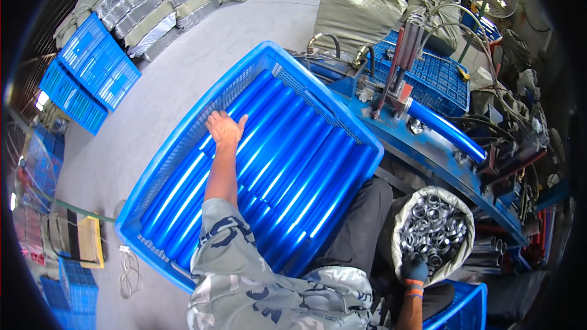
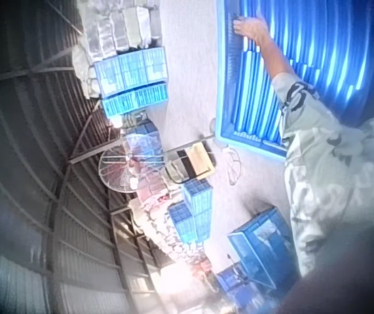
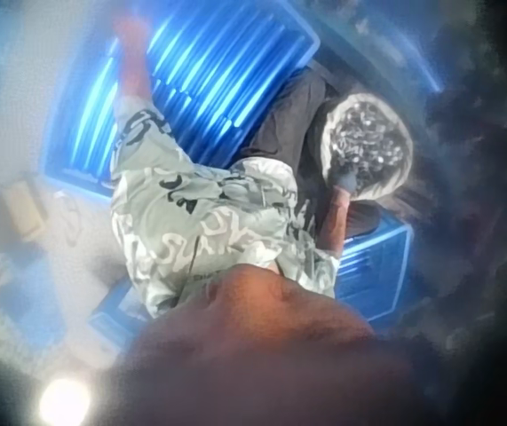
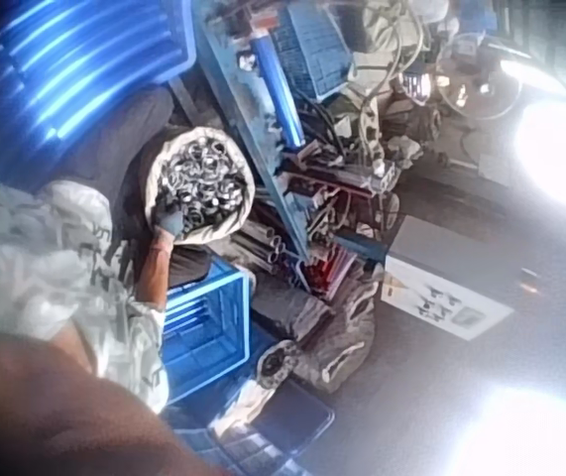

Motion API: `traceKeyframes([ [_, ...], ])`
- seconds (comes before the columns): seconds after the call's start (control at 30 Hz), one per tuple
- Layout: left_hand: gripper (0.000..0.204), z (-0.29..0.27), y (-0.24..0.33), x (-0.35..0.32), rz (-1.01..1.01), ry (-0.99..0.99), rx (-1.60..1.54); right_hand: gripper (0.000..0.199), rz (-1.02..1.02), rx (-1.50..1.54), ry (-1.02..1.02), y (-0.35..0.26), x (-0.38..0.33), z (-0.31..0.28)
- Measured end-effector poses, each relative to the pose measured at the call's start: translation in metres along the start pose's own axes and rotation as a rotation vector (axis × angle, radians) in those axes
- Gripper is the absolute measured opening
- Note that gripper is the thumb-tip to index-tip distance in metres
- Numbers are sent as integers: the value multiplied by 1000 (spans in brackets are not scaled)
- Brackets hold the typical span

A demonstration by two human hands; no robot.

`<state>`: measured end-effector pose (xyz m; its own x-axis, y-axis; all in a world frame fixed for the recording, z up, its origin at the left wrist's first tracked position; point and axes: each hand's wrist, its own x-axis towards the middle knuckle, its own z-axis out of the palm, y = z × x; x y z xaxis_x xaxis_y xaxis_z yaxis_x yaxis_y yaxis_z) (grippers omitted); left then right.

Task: Manually fitting metal rings onto ends of blue-painted pipes and placing them into a bin.

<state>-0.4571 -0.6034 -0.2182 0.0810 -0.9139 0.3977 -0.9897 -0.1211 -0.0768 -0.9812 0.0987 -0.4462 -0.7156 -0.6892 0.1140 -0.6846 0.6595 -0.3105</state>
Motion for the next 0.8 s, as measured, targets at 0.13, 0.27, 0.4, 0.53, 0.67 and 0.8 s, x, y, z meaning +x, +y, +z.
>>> traceKeyframes([
  [0.13, 105, -9, -24, 11, -25, -47, -28, 50, 24, 88, -5, 0, 13, 8],
  [0.27, 114, -25, -13, 19, -13, -271, -81, 45, 111, 194, -51, 9, 12, 4],
  [0.4, 123, -21, -8, 4, 43, -334, -55, 43, 204, 320, -106, 20, 16, 4],
  [0.53, 141, -7, 5, -9, -17, -419, -247, 58, 363, 726, 161, 67, 29, 37],
  [0.67, 137, -33, 34, -21, 2, -500, -94, 42, 700, 1751, 7, 85, 41, -3],
  [0.8, 109, -60, 36, -42, -38, -325, -167, 52, 522, 2277, -43, 50, 19, -76],
])
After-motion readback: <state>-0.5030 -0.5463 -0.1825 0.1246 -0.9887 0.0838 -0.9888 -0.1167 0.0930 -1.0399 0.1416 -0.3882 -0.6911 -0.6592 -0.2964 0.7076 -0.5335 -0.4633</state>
